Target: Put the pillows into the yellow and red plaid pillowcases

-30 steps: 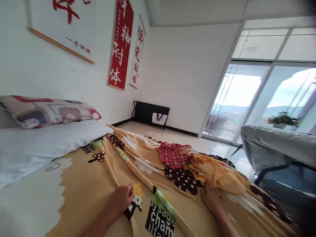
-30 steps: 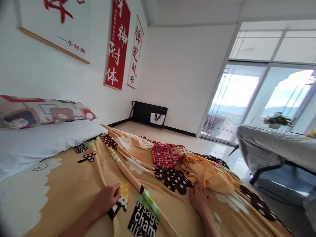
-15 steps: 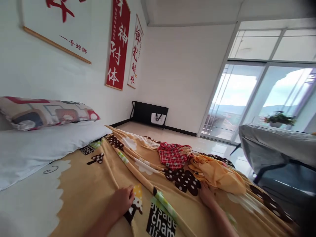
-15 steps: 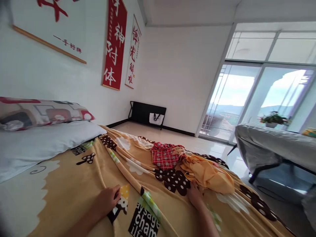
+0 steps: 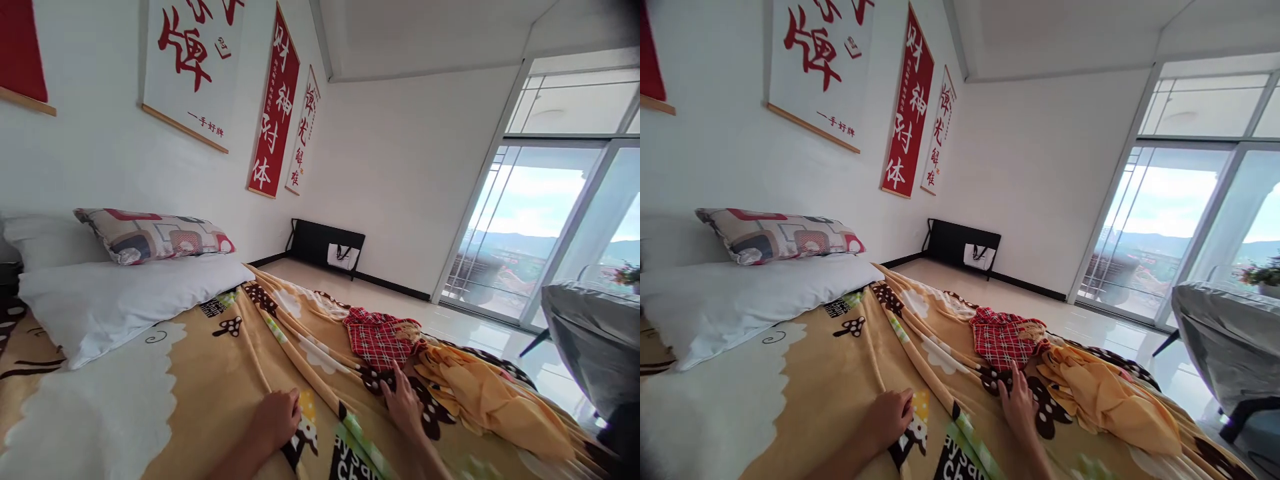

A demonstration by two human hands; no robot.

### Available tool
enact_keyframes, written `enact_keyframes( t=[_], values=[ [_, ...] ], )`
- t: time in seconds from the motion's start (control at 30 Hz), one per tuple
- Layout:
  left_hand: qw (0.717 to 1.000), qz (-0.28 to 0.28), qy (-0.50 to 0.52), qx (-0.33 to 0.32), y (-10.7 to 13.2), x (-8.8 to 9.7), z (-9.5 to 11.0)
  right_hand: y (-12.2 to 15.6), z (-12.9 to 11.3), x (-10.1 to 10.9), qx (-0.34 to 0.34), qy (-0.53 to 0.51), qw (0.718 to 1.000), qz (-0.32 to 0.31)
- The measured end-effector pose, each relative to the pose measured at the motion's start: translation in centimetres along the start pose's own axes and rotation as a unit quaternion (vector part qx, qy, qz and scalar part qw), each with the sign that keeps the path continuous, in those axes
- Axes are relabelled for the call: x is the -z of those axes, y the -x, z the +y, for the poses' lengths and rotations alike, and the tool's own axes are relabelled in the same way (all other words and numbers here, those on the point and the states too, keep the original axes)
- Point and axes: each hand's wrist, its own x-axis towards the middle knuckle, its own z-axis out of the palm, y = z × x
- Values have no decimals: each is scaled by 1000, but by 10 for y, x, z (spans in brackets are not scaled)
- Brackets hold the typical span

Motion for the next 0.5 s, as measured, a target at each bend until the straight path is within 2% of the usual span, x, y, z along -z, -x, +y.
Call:
enact_keyframes(
  t=[0.07,0.1,0.17,0.23,0.3,0.4,0.5],
  values=[
    [1000,12,0,-17,-1,5,-5,4,-43,-11,-9,-23,999,-37],
    [999,23,0,-31,-3,11,-13,8,-56,-17,-13,-19,998,-58],
    [997,59,0,-54,-6,30,-40,14,-67,-29,-3,9,995,-95],
    [992,123,0,-37,-8,57,-84,16,-62,-39,15,39,993,-107],
    [975,221,-1,34,-9,87,-138,13,-51,-46,23,53,994,-92],
    [922,363,4,136,-8,131,-215,4,-41,-52,40,45,996,-60],
    [865,465,20,190,-9,175,-277,-4,-38,-56,55,23,997,-44]
  ],
)
